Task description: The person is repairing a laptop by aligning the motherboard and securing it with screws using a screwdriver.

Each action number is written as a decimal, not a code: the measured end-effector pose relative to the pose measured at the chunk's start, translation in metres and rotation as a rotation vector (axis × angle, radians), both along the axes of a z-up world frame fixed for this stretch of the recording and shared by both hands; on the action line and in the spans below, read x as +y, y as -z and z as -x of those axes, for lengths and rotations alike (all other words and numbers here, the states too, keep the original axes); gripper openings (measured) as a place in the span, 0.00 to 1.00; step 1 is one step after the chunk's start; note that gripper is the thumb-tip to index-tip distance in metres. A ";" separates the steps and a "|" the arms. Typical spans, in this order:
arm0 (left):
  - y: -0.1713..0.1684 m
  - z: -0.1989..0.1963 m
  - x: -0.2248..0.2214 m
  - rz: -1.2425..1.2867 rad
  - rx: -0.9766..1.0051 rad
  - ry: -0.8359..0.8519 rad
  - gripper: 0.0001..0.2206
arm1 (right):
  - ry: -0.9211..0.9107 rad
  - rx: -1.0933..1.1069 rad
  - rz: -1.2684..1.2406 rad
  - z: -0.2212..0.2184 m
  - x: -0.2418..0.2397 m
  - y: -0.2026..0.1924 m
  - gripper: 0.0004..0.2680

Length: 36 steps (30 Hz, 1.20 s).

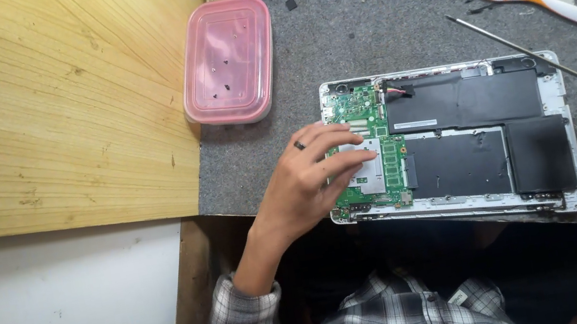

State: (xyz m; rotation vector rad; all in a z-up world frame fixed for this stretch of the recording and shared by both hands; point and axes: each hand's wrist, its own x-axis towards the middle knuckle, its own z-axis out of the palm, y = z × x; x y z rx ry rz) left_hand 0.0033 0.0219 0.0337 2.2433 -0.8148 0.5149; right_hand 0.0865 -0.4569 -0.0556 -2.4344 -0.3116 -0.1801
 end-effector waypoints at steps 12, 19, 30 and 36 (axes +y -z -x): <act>0.027 0.018 0.018 -0.095 0.187 0.065 0.13 | 0.040 0.489 0.207 0.069 0.141 -0.105 0.08; 0.030 0.017 0.021 -0.106 0.168 0.078 0.13 | -0.051 0.448 0.129 0.065 0.147 -0.097 0.09; -0.004 0.026 -0.005 -0.294 0.107 -0.030 0.07 | 0.063 0.485 0.188 0.065 0.148 -0.107 0.07; -0.001 0.030 -0.028 -0.200 0.096 -0.032 0.10 | 0.131 0.423 0.111 0.070 0.146 -0.108 0.05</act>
